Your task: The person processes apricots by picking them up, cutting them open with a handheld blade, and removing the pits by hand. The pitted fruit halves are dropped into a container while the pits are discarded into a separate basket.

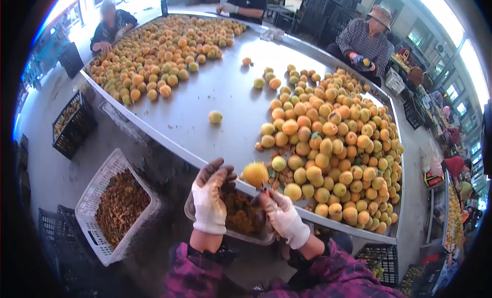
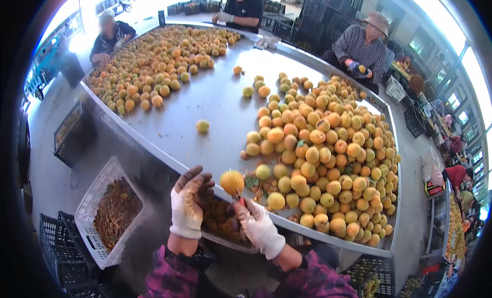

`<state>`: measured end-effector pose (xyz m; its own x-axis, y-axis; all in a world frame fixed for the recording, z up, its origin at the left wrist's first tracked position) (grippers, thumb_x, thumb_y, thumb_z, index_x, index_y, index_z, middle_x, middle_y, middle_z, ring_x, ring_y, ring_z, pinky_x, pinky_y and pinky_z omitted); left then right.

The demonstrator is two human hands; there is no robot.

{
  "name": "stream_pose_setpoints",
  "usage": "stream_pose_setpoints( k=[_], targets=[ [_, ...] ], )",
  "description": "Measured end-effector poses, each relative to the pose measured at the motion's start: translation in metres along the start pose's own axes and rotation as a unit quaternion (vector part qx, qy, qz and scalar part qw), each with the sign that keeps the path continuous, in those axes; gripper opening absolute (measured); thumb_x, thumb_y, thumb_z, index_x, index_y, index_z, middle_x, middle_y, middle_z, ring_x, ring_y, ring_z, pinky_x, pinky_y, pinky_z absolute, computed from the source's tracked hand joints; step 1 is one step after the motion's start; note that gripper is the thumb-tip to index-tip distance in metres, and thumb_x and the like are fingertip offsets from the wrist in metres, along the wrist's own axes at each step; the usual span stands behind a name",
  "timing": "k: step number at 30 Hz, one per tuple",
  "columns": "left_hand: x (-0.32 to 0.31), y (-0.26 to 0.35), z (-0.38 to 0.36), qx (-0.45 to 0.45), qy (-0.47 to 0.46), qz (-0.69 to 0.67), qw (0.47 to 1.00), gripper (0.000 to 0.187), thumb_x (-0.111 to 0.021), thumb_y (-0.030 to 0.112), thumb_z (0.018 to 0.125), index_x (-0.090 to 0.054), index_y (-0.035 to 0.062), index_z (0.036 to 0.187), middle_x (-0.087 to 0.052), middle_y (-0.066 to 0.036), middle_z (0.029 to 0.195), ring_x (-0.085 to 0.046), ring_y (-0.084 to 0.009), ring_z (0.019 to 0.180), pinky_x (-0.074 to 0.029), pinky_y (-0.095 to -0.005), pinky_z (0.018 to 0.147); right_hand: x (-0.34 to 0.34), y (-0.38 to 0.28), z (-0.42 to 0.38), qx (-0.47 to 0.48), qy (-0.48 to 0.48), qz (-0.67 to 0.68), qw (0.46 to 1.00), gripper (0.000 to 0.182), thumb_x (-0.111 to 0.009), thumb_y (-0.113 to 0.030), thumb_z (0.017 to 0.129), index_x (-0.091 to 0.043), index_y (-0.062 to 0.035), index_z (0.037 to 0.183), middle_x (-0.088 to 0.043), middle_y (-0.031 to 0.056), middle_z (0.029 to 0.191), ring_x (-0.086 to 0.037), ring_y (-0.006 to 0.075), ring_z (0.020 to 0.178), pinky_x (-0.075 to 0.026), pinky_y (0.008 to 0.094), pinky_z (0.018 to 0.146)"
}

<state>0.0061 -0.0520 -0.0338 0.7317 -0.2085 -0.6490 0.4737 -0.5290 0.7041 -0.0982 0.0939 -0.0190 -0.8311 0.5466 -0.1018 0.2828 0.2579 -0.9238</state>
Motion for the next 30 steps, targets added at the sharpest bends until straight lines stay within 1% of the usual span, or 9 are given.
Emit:
stream_pose_setpoints(
  k=[1, 4, 8, 14, 17, 21, 25, 26, 30],
  targets=[
    [-0.002, 0.002, -0.002, 0.007, 0.007, 0.010, 1.000, 0.032, -0.063, 0.006, 0.093, -0.060, -0.0015, 0.123, -0.070, -0.012, 0.101, -0.069, -0.0182, 0.084, -0.054, -0.0269, 0.074, 0.001, -0.008, -0.003, 0.080, 0.020, -0.054, 0.995, 0.032, -0.055, -0.037, 0.103, -0.065, -0.0068, 0.098, -0.057, -0.0009, 0.065, -0.044, 0.0049, 0.045, -0.030, 0.0214, 0.043],
    [-0.002, 0.001, 0.000, 0.005, 0.000, 0.007, 1.000, 0.033, -0.063, 0.007, 0.093, -0.058, -0.0027, 0.124, -0.070, -0.012, 0.102, -0.069, -0.0182, 0.084, -0.054, -0.0268, 0.074, 0.002, 0.008, 0.004, -0.130, -0.010, -0.003, 0.991, 0.033, -0.054, -0.039, 0.103, -0.065, -0.0077, 0.098, -0.055, -0.0018, 0.062, -0.044, 0.0053, 0.046, -0.030, 0.0219, 0.043],
    [-0.003, 0.003, -0.002, 0.003, 0.005, 0.014, 1.000, 0.033, -0.064, 0.007, 0.093, -0.057, -0.0042, 0.124, -0.070, -0.013, 0.102, -0.069, -0.0183, 0.084, -0.054, -0.0268, 0.074, -0.006, -0.002, -0.003, 0.080, 0.019, -0.035, 0.996, 0.031, -0.056, -0.036, 0.103, -0.064, -0.0064, 0.100, -0.053, -0.0031, 0.062, -0.042, 0.0060, 0.045, -0.031, 0.0229, 0.044],
    [0.000, 0.004, 0.003, -0.007, 0.005, 0.012, 1.000, 0.033, -0.065, 0.009, 0.094, -0.057, -0.0035, 0.124, -0.070, -0.013, 0.102, -0.070, -0.0188, 0.083, -0.055, -0.0272, 0.074, -0.006, 0.019, 0.000, -0.125, 0.009, -0.009, 0.992, 0.034, -0.055, -0.037, 0.103, -0.062, -0.0043, 0.101, -0.052, -0.0013, 0.060, -0.044, 0.0056, 0.048, -0.031, 0.0221, 0.046],
    [-0.001, 0.006, 0.001, -0.016, 0.015, 0.020, 1.000, 0.033, -0.065, 0.010, 0.094, -0.057, -0.0035, 0.124, -0.070, -0.013, 0.102, -0.070, -0.0191, 0.083, -0.055, -0.0277, 0.075, -0.011, 0.003, -0.006, 0.068, 0.000, -0.047, 0.997, 0.032, -0.056, -0.037, 0.102, -0.062, -0.0060, 0.100, -0.052, -0.0011, 0.060, -0.040, 0.0055, 0.045, -0.029, 0.0222, 0.044],
    [0.001, 0.004, 0.004, -0.010, 0.001, 0.021, 1.000, 0.034, -0.065, 0.010, 0.095, -0.058, -0.0036, 0.124, -0.071, -0.013, 0.103, -0.070, -0.0188, 0.083, -0.055, -0.0273, 0.075, -0.007, 0.015, 0.003, -0.076, 0.016, -0.068, 0.995, 0.035, -0.055, -0.039, 0.102, -0.062, -0.0046, 0.098, -0.052, -0.0014, 0.060, -0.042, 0.0050, 0.047, -0.030, 0.0216, 0.045],
    [0.002, 0.004, 0.001, -0.017, 0.011, 0.025, 0.999, 0.033, -0.064, 0.010, 0.095, -0.057, -0.0038, 0.124, -0.071, -0.013, 0.102, -0.070, -0.0188, 0.084, -0.055, -0.0271, 0.075, -0.005, 0.005, -0.001, 0.057, 0.033, -0.062, 0.996, 0.031, -0.054, -0.036, 0.103, -0.062, -0.0064, 0.096, -0.052, -0.0008, 0.060, -0.039, 0.0058, 0.044, -0.029, 0.0220, 0.043],
    [0.001, 0.004, 0.001, -0.013, 0.011, 0.028, 0.999, 0.033, -0.064, 0.009, 0.094, -0.058, -0.0039, 0.124, -0.071, -0.013, 0.102, -0.070, -0.0188, 0.084, -0.055, -0.0271, 0.075, -0.005, 0.010, 0.002, -0.043, 0.018, -0.053, 0.997, 0.033, -0.055, -0.037, 0.103, -0.062, -0.0053, 0.095, -0.053, -0.0003, 0.061, -0.042, 0.0057, 0.047, -0.030, 0.0219, 0.045],
    [0.000, 0.005, 0.002, -0.012, 0.005, 0.015, 1.000, 0.033, -0.064, 0.009, 0.094, -0.058, -0.0043, 0.123, -0.071, -0.013, 0.102, -0.070, -0.0190, 0.084, -0.055, -0.0271, 0.075, -0.001, 0.028, 0.009, -0.067, 0.016, -0.023, 0.997, 0.036, -0.057, -0.041, 0.101, -0.061, -0.0052, 0.095, -0.053, 0.0003, 0.063, -0.045, 0.0061, 0.050, -0.031, 0.0222, 0.045]
  ],
)
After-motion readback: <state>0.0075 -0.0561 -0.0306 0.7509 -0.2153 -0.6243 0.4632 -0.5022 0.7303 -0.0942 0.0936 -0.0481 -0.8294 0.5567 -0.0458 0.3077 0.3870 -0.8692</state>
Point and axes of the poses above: each hand's wrist, its own z-axis towards the middle knuckle, its own x-axis out of the back of the hand, y = z × x, the point moved 5 cm from there along z, towards the middle knuckle
